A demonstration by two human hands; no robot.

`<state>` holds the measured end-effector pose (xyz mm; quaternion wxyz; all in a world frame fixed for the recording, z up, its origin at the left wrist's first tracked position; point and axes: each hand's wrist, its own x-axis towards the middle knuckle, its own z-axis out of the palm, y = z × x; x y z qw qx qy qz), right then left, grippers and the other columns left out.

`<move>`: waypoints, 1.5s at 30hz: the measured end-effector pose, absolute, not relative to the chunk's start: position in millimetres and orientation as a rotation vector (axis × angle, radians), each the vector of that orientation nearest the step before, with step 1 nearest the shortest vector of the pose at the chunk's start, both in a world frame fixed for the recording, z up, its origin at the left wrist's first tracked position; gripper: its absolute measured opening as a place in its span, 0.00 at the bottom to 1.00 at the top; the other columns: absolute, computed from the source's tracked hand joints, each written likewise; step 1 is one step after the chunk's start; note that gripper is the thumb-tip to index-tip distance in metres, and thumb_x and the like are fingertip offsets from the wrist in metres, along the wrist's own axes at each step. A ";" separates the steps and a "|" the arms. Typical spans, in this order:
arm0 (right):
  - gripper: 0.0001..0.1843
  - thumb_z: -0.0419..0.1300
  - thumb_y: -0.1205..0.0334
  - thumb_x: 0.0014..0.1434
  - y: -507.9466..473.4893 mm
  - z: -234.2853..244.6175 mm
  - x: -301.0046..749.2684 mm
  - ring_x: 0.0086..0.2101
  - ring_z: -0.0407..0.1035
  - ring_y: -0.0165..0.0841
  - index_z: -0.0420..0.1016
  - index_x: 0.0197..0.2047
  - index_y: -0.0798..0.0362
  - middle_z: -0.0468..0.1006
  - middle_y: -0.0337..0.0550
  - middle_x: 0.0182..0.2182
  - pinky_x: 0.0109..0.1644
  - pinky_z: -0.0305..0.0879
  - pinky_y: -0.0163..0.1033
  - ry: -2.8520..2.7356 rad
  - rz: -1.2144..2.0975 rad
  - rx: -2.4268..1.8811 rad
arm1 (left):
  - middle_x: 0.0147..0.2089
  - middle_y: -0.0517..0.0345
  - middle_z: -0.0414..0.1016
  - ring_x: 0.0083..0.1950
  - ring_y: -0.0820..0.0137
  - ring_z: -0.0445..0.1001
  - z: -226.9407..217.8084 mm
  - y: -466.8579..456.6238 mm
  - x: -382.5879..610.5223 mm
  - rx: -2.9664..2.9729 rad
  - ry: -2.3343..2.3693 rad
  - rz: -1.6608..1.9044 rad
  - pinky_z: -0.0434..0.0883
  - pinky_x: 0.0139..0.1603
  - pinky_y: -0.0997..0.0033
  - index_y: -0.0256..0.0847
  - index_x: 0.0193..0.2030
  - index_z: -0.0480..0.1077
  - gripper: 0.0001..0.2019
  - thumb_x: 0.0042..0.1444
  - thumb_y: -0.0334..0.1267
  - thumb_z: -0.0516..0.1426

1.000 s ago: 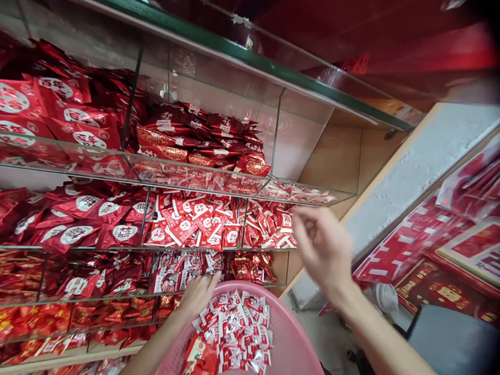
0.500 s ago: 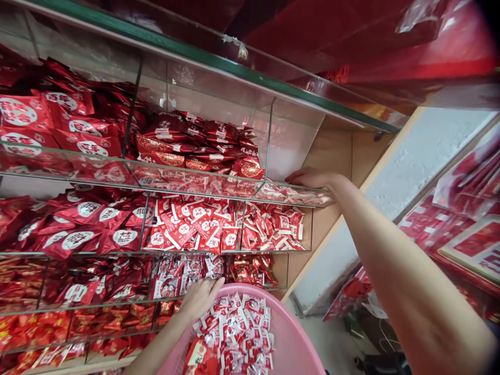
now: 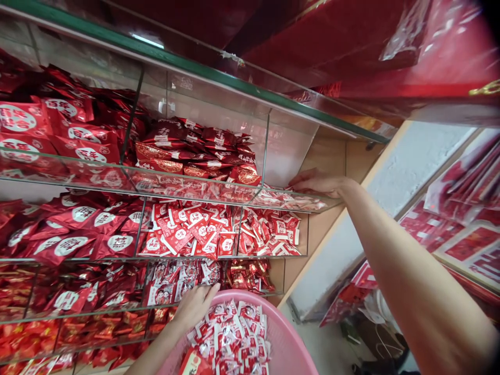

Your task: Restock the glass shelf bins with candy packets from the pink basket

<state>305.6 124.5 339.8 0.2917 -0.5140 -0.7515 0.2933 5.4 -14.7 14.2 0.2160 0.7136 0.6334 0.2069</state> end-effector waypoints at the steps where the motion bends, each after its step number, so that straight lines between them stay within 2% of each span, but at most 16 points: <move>1: 0.12 0.68 0.65 0.38 122.0 340.3 306.9 0.22 0.71 0.29 0.79 0.30 0.60 0.79 0.43 0.23 0.24 0.67 0.33 -1.990 0.813 -1.345 | 0.31 0.52 0.78 0.36 0.64 0.75 14.5 -14.9 5.6 1.982 1.752 0.578 0.61 0.36 0.71 0.42 0.27 0.72 0.33 0.61 0.57 0.33; 5: 0.10 0.68 0.63 0.39 114.3 340.2 306.3 0.22 0.71 0.29 0.79 0.29 0.57 0.79 0.43 0.24 0.23 0.67 0.32 -1.972 0.757 -1.326 | 0.30 0.53 0.78 0.35 0.64 0.75 15.1 -16.1 6.0 1.992 1.741 0.590 0.61 0.36 0.71 0.42 0.26 0.71 0.32 0.62 0.56 0.34; 9: 0.06 0.66 0.62 0.43 110.0 335.8 301.4 0.18 0.68 0.27 0.78 0.25 0.56 0.77 0.38 0.19 0.20 0.64 0.30 -1.888 0.656 -1.368 | 0.31 0.53 0.79 0.36 0.64 0.76 15.4 -16.1 6.3 1.975 1.748 0.576 0.61 0.37 0.71 0.43 0.28 0.73 0.32 0.62 0.56 0.33; 12: 0.08 0.66 0.60 0.43 108.6 330.9 300.3 0.17 0.66 0.26 0.78 0.24 0.56 0.75 0.38 0.16 0.19 0.62 0.30 -1.839 0.610 -1.263 | 0.32 0.52 0.79 0.37 0.64 0.76 16.5 -15.7 6.5 1.955 1.777 0.562 0.62 0.37 0.71 0.42 0.28 0.73 0.33 0.61 0.57 0.33; 21: 0.10 0.60 0.60 0.49 110.0 329.2 305.8 0.24 0.67 0.28 0.76 0.28 0.59 0.76 0.42 0.24 0.28 0.64 0.34 -1.574 -0.036 -1.011 | 0.31 0.51 0.78 0.36 0.63 0.75 14.3 -16.2 6.2 1.974 1.783 0.592 0.61 0.36 0.71 0.42 0.28 0.72 0.33 0.61 0.57 0.34; 27: 0.09 0.58 0.57 0.55 36.9 326.9 286.0 0.25 0.67 0.28 0.71 0.33 0.55 0.73 0.44 0.29 0.31 0.66 0.36 -1.288 -0.035 -0.748 | 0.32 0.51 0.78 0.37 0.63 0.75 17.6 -17.9 6.7 1.980 1.773 0.567 0.62 0.37 0.71 0.42 0.27 0.72 0.33 0.61 0.56 0.34; 30: 0.07 0.58 0.58 0.56 -19.8 287.7 268.8 0.30 0.67 0.29 0.72 0.32 0.52 0.72 0.42 0.28 0.37 0.66 0.37 -1.606 0.113 -0.848 | 0.33 0.51 0.78 0.37 0.64 0.75 21.8 -20.0 7.5 1.965 1.751 0.548 0.62 0.37 0.71 0.41 0.28 0.72 0.32 0.62 0.55 0.34; 33: 0.09 0.56 0.57 0.59 -53.8 217.1 249.2 0.32 0.69 0.30 0.73 0.30 0.51 0.72 0.41 0.30 0.36 0.67 0.37 -1.938 0.500 -0.927 | 0.39 0.53 0.78 0.40 0.65 0.75 22.7 -22.0 7.1 1.969 1.686 0.581 0.62 0.39 0.72 0.43 0.36 0.72 0.27 0.63 0.53 0.36; 35: 0.12 0.53 0.54 0.60 -58.1 163.4 237.0 0.27 0.68 0.29 0.73 0.32 0.51 0.72 0.41 0.32 0.30 0.67 0.35 -1.906 0.796 -1.023 | 0.40 0.57 0.78 0.40 0.66 0.75 20.9 -23.2 5.9 1.964 1.640 0.615 0.62 0.41 0.72 0.45 0.42 0.69 0.24 0.63 0.51 0.36; 38: 0.16 0.51 0.50 0.61 -47.4 97.1 223.8 0.24 0.68 0.29 0.69 0.30 0.53 0.72 0.42 0.29 0.29 0.68 0.37 -1.789 0.982 -1.115 | 0.35 0.60 0.76 0.37 0.67 0.75 17.6 -25.0 3.2 1.942 1.611 0.623 0.61 0.41 0.72 0.46 0.44 0.65 0.23 0.64 0.51 0.33; 41: 0.16 0.49 0.50 0.62 -34.2 63.2 216.2 0.24 0.70 0.32 0.65 0.30 0.52 0.71 0.39 0.22 0.31 0.68 0.38 -1.762 0.992 -1.178 | 0.33 0.60 0.75 0.36 0.67 0.74 17.0 -27.1 1.0 1.964 1.579 0.607 0.60 0.39 0.72 0.45 0.44 0.63 0.22 0.64 0.50 0.32; 45: 0.15 0.48 0.52 0.62 -27.6 51.3 206.9 0.26 0.71 0.31 0.63 0.30 0.52 0.70 0.39 0.26 0.31 0.67 0.36 -1.769 0.975 -1.161 | 0.38 0.59 0.75 0.38 0.67 0.74 19.8 -30.0 0.5 2.012 1.542 0.605 0.60 0.39 0.72 0.46 0.44 0.63 0.21 0.64 0.49 0.33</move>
